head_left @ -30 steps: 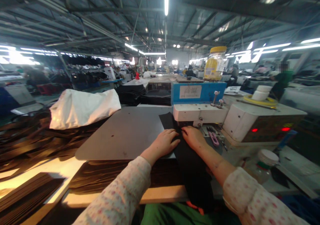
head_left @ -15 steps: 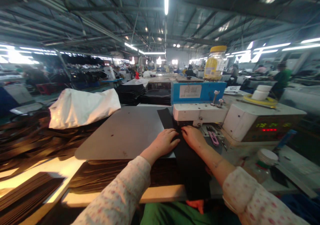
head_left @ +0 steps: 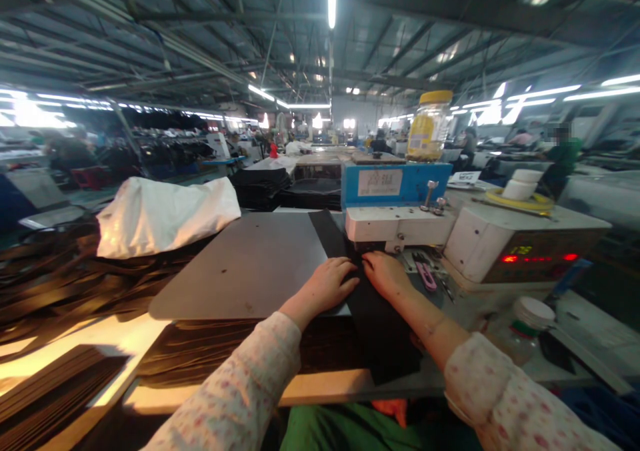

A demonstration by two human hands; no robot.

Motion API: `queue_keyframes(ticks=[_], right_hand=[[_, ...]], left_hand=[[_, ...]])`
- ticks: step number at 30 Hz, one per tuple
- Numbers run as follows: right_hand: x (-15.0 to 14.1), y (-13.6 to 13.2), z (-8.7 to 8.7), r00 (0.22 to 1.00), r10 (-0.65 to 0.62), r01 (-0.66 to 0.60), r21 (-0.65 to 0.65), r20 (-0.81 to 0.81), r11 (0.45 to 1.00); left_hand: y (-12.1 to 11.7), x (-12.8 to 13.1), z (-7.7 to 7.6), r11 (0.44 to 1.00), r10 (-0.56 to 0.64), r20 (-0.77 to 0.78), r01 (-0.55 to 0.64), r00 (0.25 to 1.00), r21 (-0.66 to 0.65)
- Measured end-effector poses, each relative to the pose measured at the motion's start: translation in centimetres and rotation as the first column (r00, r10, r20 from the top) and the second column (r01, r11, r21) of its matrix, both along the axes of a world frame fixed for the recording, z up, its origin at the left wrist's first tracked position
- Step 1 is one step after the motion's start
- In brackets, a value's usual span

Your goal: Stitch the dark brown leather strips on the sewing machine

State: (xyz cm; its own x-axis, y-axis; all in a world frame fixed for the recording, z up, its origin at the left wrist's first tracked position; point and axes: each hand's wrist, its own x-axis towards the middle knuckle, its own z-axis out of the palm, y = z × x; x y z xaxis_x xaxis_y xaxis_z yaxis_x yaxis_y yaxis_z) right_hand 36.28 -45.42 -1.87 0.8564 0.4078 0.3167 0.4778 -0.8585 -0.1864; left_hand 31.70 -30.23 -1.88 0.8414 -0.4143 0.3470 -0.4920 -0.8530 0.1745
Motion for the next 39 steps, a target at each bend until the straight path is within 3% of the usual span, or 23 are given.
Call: queue_keyframes(ticks=[39], right_hand=[[0.05, 0.08, 0.0, 1.0, 0.023, -0.022, -0.023, 0.006, 0.999]], left_hand=[[0.36, 0.78, 0.31, 1.0, 0.013, -0.092, -0.015, 0.996, -0.021]])
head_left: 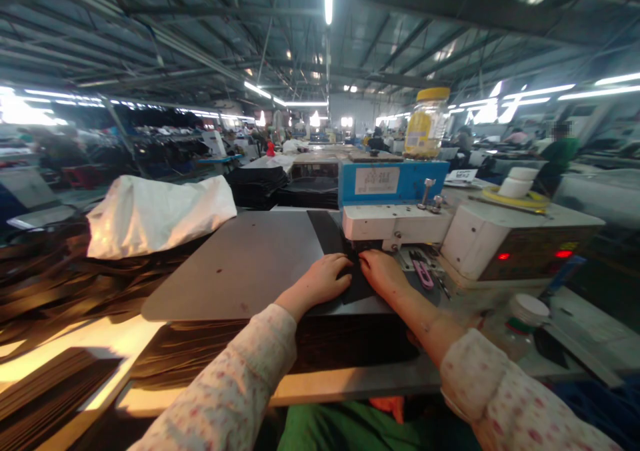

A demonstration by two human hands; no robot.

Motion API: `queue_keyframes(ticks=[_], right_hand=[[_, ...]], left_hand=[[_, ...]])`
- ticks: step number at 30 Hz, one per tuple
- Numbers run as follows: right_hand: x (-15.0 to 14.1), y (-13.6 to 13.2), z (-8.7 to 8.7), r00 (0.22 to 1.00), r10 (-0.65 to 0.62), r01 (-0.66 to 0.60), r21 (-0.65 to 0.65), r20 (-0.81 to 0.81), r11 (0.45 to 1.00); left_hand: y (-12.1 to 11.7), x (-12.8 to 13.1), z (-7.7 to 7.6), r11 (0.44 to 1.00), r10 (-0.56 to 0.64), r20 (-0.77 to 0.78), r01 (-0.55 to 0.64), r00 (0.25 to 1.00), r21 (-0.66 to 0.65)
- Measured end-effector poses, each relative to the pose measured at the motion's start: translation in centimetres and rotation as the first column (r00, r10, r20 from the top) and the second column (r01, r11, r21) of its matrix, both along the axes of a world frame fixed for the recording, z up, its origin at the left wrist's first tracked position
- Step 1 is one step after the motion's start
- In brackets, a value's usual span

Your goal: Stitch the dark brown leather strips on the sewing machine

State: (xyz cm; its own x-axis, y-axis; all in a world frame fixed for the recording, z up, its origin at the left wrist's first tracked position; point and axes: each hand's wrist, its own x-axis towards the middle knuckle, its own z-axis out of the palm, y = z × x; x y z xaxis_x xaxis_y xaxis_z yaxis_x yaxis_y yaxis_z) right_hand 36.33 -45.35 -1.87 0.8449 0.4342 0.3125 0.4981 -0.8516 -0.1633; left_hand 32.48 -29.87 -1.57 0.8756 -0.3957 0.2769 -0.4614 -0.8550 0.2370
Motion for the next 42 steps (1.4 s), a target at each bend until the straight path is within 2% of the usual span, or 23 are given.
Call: queue_keyframes(ticks=[11, 18, 22, 27, 32, 35, 37, 39, 42], right_hand=[[-0.2, 0.2, 0.2, 1.0, -0.022, 0.022, -0.049, 0.016, 0.999], [-0.6, 0.2, 0.5, 0.999, -0.031, 0.032, -0.059, 0.02, 0.998], [-0.6, -0.2, 0.5, 1.0, 0.007, -0.007, -0.006, -0.003, 1.0], [-1.6, -1.5, 0.0, 0.992, 0.103, -0.09, 0.173, -0.067, 0.981], [-4.3, -2.4, -0.7, 0.981, 0.191, -0.155, 0.426, -0.042, 0.891], [-6.6, -2.6, -0.8, 0.963, 0.264, -0.189, 0.565, -0.053, 0.803], [-8.2, -2.8, -0.8, 0.938, 0.325, -0.172, 0.652, -0.12, 0.738], [-9.4, -3.3, -1.1, 0.894, 0.368, -0.076, 0.722, -0.257, 0.688], [-10.3, -3.9, -1.9, 0.762, 0.406, 0.145, 0.744, -0.504, 0.652]], left_hand=[[1.0, 2.3, -0.5, 0.999, -0.025, 0.033, 0.026, 0.999, -0.028], [1.2, 3.3, 0.1, 0.996, 0.085, 0.036, -0.086, 0.996, 0.03], [2.0, 4.2, 0.8, 0.975, 0.174, 0.025, -0.176, 0.984, 0.134], [2.5, 3.1, 2.2, 0.948, 0.202, 0.023, -0.202, 0.979, 0.246], [1.8, 2.0, 2.5, 0.911, 0.187, 0.068, -0.199, 0.98, 0.361], [2.3, 2.2, 2.3, 0.907, 0.224, 0.122, -0.253, 0.967, 0.336], [2.9, 1.6, 2.1, 0.904, 0.26, 0.143, -0.293, 0.955, 0.311], [3.1, -0.6, 1.8, 0.908, 0.264, 0.166, -0.303, 0.95, 0.29], [1.6, -6.6, 1.6, 0.94, 0.167, 0.175, -0.211, 0.97, 0.269]])
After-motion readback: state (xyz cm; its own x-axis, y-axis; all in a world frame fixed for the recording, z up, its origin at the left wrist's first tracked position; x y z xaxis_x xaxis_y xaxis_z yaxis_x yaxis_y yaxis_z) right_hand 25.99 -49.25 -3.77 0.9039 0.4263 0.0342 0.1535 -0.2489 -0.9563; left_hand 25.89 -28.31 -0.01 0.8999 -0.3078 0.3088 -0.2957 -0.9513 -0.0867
